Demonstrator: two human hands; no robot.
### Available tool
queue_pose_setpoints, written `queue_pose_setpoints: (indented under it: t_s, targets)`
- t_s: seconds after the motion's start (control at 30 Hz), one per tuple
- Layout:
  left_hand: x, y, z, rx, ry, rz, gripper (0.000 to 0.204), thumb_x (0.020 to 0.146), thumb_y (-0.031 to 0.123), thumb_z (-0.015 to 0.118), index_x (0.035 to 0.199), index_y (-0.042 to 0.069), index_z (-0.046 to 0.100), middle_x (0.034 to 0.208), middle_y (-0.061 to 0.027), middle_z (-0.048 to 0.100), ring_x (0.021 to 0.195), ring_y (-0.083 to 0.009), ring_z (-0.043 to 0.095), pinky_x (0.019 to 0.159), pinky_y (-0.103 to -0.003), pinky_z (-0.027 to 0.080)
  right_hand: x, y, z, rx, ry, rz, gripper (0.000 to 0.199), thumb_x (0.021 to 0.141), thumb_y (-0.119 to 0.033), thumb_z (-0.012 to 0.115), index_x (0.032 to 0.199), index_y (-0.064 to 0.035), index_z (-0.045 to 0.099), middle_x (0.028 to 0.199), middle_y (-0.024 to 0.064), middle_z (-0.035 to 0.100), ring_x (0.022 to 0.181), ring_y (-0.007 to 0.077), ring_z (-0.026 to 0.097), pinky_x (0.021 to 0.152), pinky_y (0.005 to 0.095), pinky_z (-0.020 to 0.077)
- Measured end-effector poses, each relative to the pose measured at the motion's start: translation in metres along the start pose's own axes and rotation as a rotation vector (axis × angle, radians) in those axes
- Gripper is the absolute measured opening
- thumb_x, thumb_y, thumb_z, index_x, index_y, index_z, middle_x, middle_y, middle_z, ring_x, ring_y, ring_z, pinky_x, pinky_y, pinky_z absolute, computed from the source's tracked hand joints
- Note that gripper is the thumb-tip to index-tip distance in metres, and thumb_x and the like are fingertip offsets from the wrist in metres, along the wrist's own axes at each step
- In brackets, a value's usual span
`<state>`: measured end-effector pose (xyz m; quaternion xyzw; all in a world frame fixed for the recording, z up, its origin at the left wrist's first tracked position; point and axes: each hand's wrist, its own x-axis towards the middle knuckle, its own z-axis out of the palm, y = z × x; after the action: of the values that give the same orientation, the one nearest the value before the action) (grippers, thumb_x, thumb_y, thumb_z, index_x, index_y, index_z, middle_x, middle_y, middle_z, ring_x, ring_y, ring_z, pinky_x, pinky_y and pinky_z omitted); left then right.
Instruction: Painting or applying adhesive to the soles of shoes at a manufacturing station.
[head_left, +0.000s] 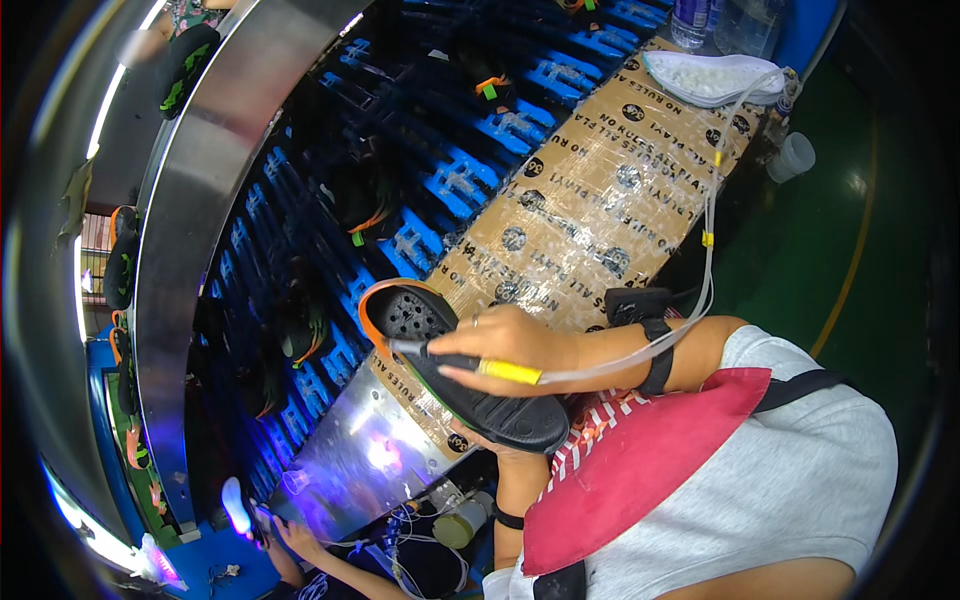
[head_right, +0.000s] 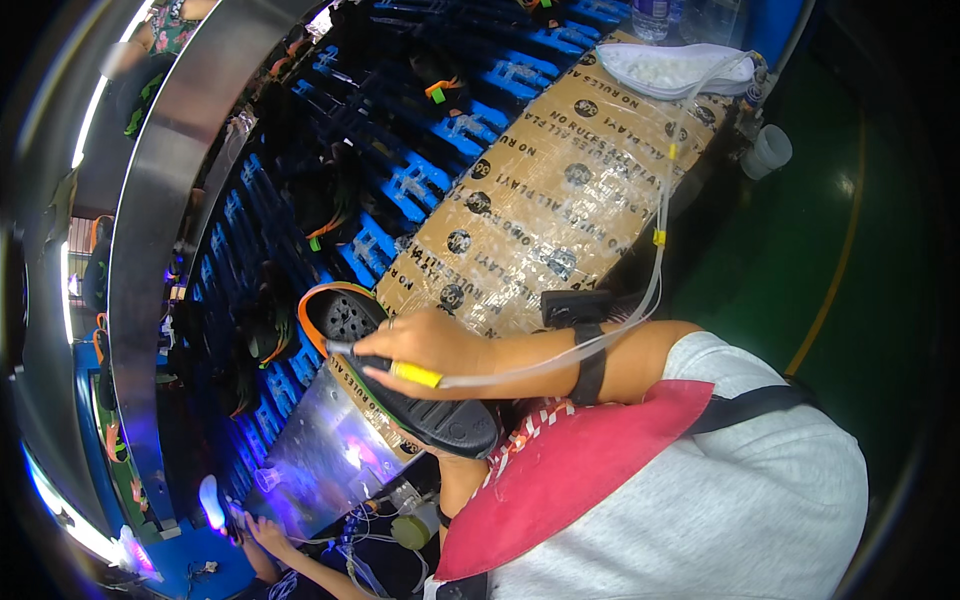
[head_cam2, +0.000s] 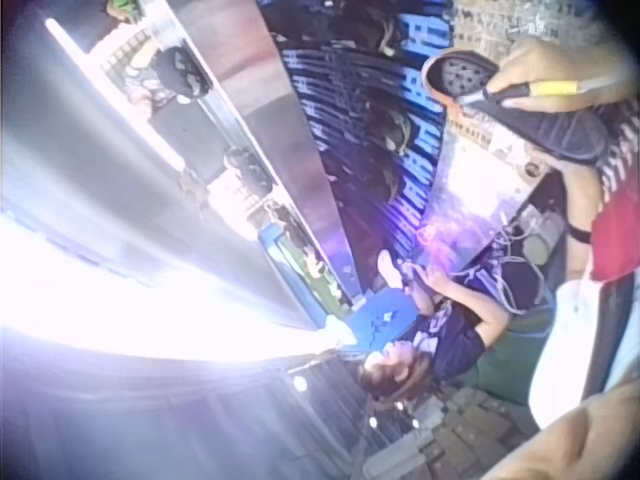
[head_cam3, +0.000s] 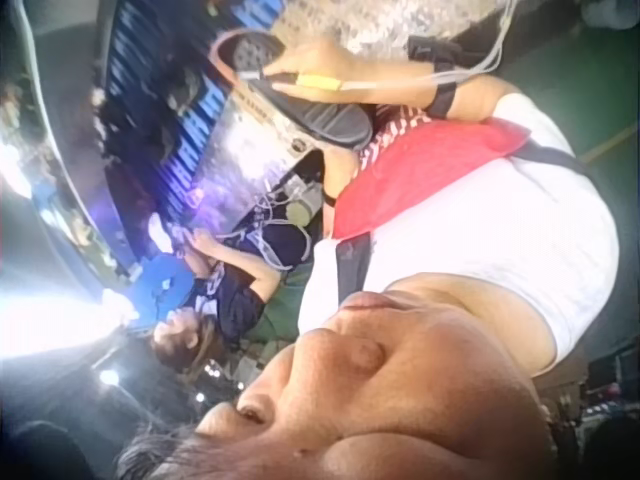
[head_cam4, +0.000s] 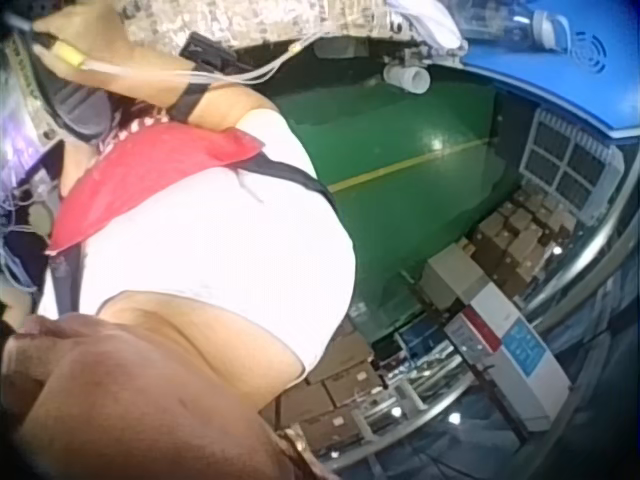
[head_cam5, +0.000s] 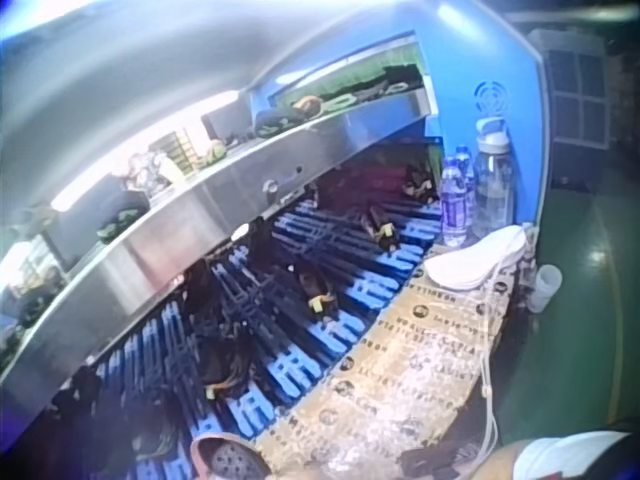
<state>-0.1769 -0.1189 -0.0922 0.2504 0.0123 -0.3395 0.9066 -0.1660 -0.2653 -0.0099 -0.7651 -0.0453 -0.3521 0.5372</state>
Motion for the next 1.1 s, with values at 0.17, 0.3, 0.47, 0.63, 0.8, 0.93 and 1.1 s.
queue_pose_setpoints:
  t_s: [0.17, 0.3, 0.47, 0.63, 0.8, 0.93, 1.1]
  targets:
    - [0.004, 0.005, 0.004, -0.016, -0.028, 0.031, 0.076, 0.076, 0.058, 0.052, 0.134, 0.014, 0.029, 0.13, -0.0148, 0.037, 0.115, -0.0359, 0.041, 0.093, -0.052, 0.038, 0.0, -0.01, 0.0, 0.077, -0.212, -0.102, 0.022, 0.072, -0.019, 0.064, 0.087, -0.004, 0.062, 0.07, 0.0118, 0.061, 0.065, 0.0277, 0.06, 0.059, 0.0349, 0.0483]
    - [0.011, 0.004, 0.007, -0.038, -0.051, 0.045, 0.076, 0.076, 0.057, 0.052, 0.133, 0.014, 0.029, 0.13, -0.0147, 0.037, 0.115, -0.0357, 0.041, 0.094, -0.052, 0.038, -0.001, -0.013, -0.003, -0.009, -0.093, -0.101, 0.022, 0.07, -0.02, 0.064, 0.086, -0.005, 0.061, 0.068, 0.0101, 0.059, 0.065, 0.0266, 0.059, 0.058, 0.0344, 0.0475]
    - [0.015, 0.007, 0.01, -0.057, -0.083, 0.06, 0.076, 0.075, 0.057, 0.053, 0.133, 0.014, 0.029, 0.13, -0.0147, 0.037, 0.115, -0.0355, 0.041, 0.094, -0.052, 0.037, -0.014, -0.014, 0.004, -0.139, -0.379, -0.221, 0.022, 0.072, -0.022, 0.061, 0.089, -0.008, 0.061, 0.069, 0.0086, 0.057, 0.068, 0.0244, 0.059, 0.06, 0.0364, 0.0466]
    - [0.019, 0.014, 0.009, -0.096, -0.134, 0.108, 0.076, 0.075, 0.057, 0.053, 0.133, 0.014, 0.029, 0.13, -0.0146, 0.037, 0.115, -0.0352, 0.04, 0.094, -0.052, 0.037, -0.013, -0.023, 0.0, 0.073, -0.29, -0.088, 0.023, 0.072, -0.023, 0.06, 0.09, -0.0084, 0.061, 0.072, 0.0075, 0.06, 0.072, 0.0234, 0.061, 0.07, 0.0376, 0.0471]
    - [0.022, 0.014, 0.008, -0.125, -0.164, 0.121, 0.076, 0.075, 0.056, 0.054, 0.133, 0.014, 0.029, 0.13, -0.0145, 0.037, 0.115, -0.035, 0.04, 0.094, -0.052, 0.037, -0.025, -0.02, 0.003, -0.113, -0.422, -0.098, 0.02, 0.071, -0.024, 0.062, 0.085, -0.0105, 0.063, 0.073, 0.0046, 0.062, 0.072, 0.0229, 0.061, 0.087, 0.0412, 0.0409]
    - [0.023, 0.021, 0.008, -0.147, -0.197, 0.151, 0.076, 0.075, 0.056, 0.054, 0.133, 0.014, 0.029, 0.13, -0.0145, 0.037, 0.115, -0.0348, 0.04, 0.094, -0.052, 0.037, -0.015, -0.023, -0.005, 0.259, -0.295, -0.159, 0.021, 0.07, -0.014, 0.068, 0.089, -0.0065, 0.063, 0.067, 0.0064, 0.059, 0.058, 0.0231, 0.059, 0.055, 0.0311, 0.0477]
    - [0.027, 0.028, 0.008, -0.169, -0.25, 0.16, 0.076, 0.075, 0.056, 0.055, 0.133, 0.014, 0.029, 0.13, -0.0144, 0.036, 0.115, -0.0346, 0.04, 0.094, -0.052, 0.037, -0.029, -0.015, 0.001, 0.136, -0.289, -0.108, 0.022, 0.07, -0.014, 0.068, 0.09, -0.0055, 0.063, 0.072, 0.0094, 0.062, 0.06, 0.024, 0.061, 0.056, 0.031, 0.0488]
